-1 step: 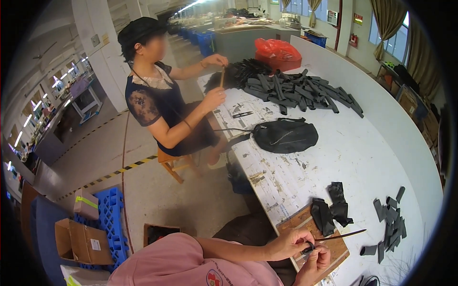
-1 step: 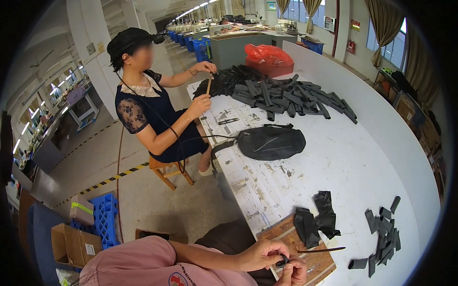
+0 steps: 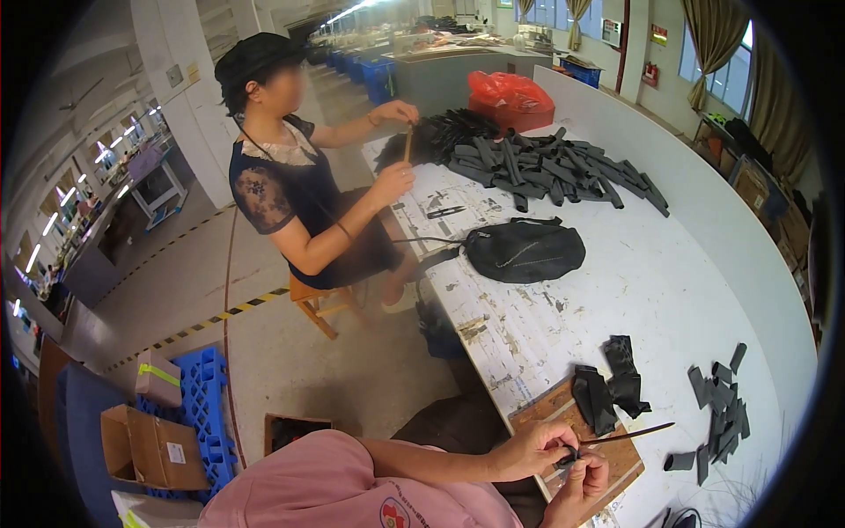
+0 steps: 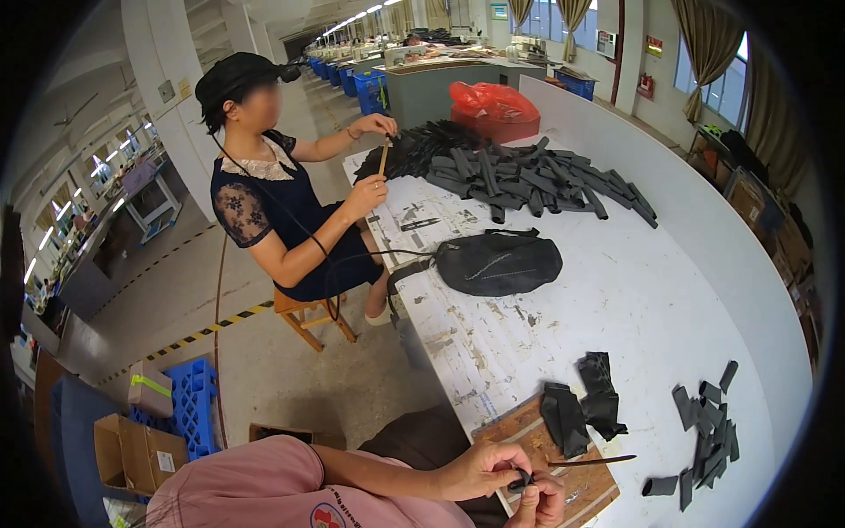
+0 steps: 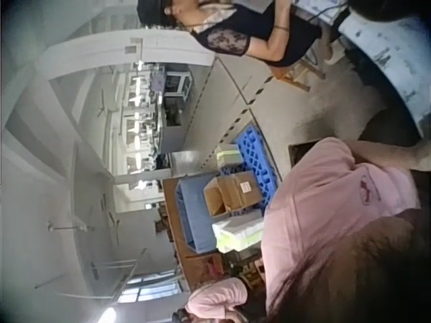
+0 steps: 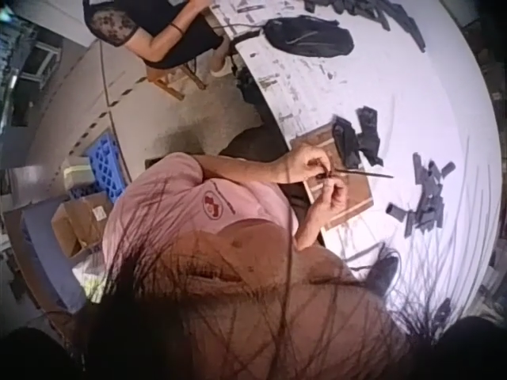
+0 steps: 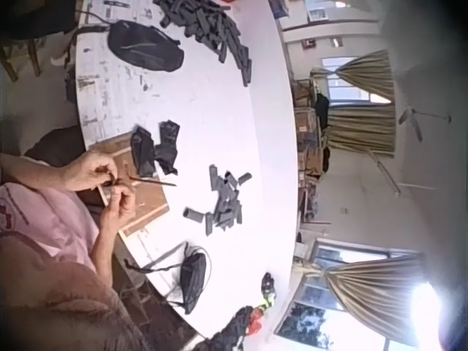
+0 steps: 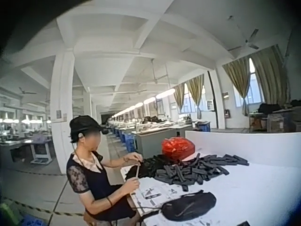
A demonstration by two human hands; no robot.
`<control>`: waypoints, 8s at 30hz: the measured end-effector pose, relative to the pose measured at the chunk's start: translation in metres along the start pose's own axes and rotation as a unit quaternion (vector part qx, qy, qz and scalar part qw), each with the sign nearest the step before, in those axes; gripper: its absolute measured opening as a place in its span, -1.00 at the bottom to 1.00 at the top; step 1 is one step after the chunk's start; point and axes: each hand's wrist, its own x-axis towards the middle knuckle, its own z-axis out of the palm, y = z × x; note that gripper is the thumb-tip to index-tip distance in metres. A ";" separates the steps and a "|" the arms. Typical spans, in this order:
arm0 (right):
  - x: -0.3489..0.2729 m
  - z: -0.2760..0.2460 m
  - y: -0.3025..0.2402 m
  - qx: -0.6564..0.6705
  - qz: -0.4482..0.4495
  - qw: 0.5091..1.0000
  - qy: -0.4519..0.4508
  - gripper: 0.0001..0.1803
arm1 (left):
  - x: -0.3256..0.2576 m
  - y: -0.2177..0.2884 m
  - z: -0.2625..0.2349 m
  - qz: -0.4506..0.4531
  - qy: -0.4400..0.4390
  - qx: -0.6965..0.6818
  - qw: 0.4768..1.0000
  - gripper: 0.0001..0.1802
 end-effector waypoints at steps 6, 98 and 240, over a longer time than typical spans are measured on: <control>-0.002 -0.005 0.003 0.020 0.016 1.000 0.015 -0.91 | 0.004 0.002 -0.005 -0.153 -0.091 -0.238 0.955 -0.95; 0.088 -0.043 -0.073 -0.550 -0.134 0.816 -0.117 -0.72 | 0.097 0.028 0.023 0.090 -0.052 0.096 0.990 -0.84; 0.149 -0.101 -0.053 0.140 -0.003 0.981 0.136 -0.44 | 0.182 -0.051 0.026 0.149 0.037 0.361 0.920 -0.76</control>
